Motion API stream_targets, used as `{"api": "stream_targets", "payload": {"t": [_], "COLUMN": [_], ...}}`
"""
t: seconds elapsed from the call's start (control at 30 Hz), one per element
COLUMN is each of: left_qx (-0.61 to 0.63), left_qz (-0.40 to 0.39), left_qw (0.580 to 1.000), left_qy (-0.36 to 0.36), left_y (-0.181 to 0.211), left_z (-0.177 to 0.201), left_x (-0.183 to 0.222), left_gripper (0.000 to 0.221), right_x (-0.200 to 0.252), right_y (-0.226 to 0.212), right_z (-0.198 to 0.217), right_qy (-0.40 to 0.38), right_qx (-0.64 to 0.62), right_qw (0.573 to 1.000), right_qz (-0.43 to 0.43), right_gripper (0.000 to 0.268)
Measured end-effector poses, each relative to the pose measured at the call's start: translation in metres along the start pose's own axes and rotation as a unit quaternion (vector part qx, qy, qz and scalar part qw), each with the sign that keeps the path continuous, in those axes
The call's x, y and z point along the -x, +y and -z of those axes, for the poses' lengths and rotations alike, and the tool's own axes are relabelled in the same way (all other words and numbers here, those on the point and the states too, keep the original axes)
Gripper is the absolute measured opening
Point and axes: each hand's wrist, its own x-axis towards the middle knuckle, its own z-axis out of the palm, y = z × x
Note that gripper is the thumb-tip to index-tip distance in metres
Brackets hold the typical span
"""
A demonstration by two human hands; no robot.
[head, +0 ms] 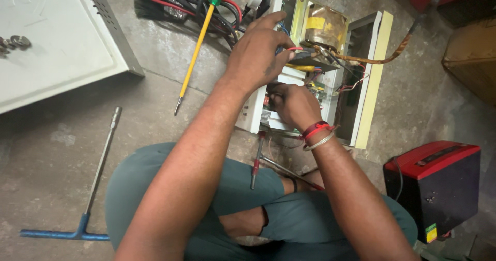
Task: The person works on the internal components of an open inverter casing, using a screwdriver to tighten screws on a circuit board and connecting wires by hand while sitting on the floor.
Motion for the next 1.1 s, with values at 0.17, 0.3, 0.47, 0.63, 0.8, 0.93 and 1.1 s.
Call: {"api": "stream_targets", "payload": {"t": [0.17,0.3,0.47,0.63,0.8,0.93,1.1], "left_qx": [0.020,0.079,0.064,0.068,0.075,0.069,0.064], "left_qz": [0.003,0.010,0.026,0.027,0.031,0.064,0.105], "left_qw": [1.000,0.997,0.996,0.994,0.991,0.986,0.979], "left_qy": [0.013,0.014,0.065,0.078,0.104,0.140,0.164], "left_y": [0.000,-0.003,-0.005,-0.008,-0.015,-0.020,0.007], "left_z": [0.001,0.006,0.005,0.004,-0.003,0.000,0.016], "left_x": [-0.002,-0.001,-0.003,-0.003,-0.004,-0.004,0.002], "left_gripper": [0.015,0.021,0.020,0.019,0.018,0.022,0.023], "right_x": [-0.001,0.003,0.002,-0.005,-0.005,-0.007,-0.010], "right_y": [0.005,0.004,0.000,-0.012,-0.027,-0.027,-0.019], "right_z": [-0.004,-0.007,-0.005,-0.002,-0.011,-0.019,-0.033], "right_qy": [-0.004,0.014,0.021,0.018,0.045,0.075,0.118], "right_qx": [-0.009,-0.035,0.007,0.020,0.016,-0.003,-0.010], "right_qw": [1.000,0.999,0.999,0.998,0.988,0.978,0.971], "right_qz": [0.003,-0.027,-0.035,-0.064,-0.148,-0.196,-0.209], "right_gripper": [0.023,0.021,0.022,0.024,0.024,0.027,0.029]}}
